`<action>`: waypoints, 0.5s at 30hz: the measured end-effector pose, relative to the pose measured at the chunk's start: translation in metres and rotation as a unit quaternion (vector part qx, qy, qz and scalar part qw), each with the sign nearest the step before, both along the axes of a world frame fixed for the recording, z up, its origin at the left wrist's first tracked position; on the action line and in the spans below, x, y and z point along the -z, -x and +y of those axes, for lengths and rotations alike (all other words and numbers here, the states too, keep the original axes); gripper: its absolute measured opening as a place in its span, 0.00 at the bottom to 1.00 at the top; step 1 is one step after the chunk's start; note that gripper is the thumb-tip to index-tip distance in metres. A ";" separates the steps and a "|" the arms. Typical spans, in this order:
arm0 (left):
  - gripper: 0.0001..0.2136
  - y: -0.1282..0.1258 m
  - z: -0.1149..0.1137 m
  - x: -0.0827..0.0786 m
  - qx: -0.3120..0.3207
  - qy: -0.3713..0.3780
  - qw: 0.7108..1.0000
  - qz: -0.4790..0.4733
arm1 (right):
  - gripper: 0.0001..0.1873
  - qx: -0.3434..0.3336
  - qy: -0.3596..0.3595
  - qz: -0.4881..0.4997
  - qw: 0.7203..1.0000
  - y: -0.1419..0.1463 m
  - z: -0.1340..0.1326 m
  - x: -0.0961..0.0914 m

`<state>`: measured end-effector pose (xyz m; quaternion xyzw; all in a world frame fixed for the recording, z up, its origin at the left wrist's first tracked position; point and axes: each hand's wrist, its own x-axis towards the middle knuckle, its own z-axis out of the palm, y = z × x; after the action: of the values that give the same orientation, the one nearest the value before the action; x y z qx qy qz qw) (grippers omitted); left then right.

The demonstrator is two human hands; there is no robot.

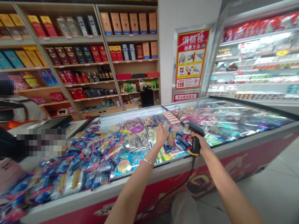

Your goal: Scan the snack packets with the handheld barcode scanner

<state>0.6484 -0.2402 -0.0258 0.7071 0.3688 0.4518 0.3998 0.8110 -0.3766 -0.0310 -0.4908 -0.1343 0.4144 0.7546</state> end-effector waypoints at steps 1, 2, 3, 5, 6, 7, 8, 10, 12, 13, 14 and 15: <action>0.18 -0.001 -0.001 0.001 -0.024 -0.073 0.996 0.054 | 0.09 -0.004 -0.001 0.014 1.000 -0.003 0.001 0.002; 0.19 -0.001 -0.001 0.003 -0.041 -0.128 0.986 0.103 | 0.08 -0.008 -0.005 0.028 1.000 -0.004 0.001 0.004; 0.18 -0.001 0.000 0.005 -0.048 -0.162 0.975 0.145 | 0.08 -0.012 -0.011 0.040 0.999 -0.006 0.001 0.006; 0.18 0.001 0.001 0.011 -0.026 -0.192 0.959 0.207 | 0.07 -0.014 -0.023 0.053 0.998 -0.008 0.001 0.008; 0.18 0.002 0.003 0.014 -0.008 -0.198 0.954 0.225 | 0.07 -0.016 -0.024 0.054 0.998 -0.008 0.001 0.009; 0.18 0.002 0.004 0.016 0.008 -0.202 0.950 0.237 | 0.07 -0.018 -0.020 0.053 0.998 -0.008 0.001 0.010; 0.19 0.003 0.006 0.019 0.019 -0.206 0.948 0.243 | 0.07 -0.019 -0.013 0.050 0.999 -0.009 0.001 0.010; 0.19 0.003 0.009 0.022 0.027 -0.211 0.945 0.247 | 0.08 -0.019 0.000 0.044 0.999 -0.009 0.002 0.011; 0.20 0.003 0.011 0.024 0.027 -0.213 0.945 0.246 | 0.08 -0.016 0.003 0.043 0.999 -0.009 0.002 0.011; 0.20 0.003 0.011 0.024 0.026 -0.213 0.945 0.247 | 0.08 -0.013 0.002 0.042 0.999 -0.009 0.003 0.011; 0.20 0.003 0.012 0.025 0.024 -0.212 0.945 0.248 | 0.08 -0.011 0.002 0.042 0.999 -0.009 0.003 0.010; 0.20 0.002 0.012 0.025 0.021 -0.211 0.945 0.249 | 0.08 -0.010 0.005 0.042 0.999 -0.009 0.003 0.010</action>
<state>0.6459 -0.2285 -0.0508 0.8731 0.3376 0.3200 0.1462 0.8196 -0.3739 -0.0411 -0.4752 -0.1058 0.4431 0.7528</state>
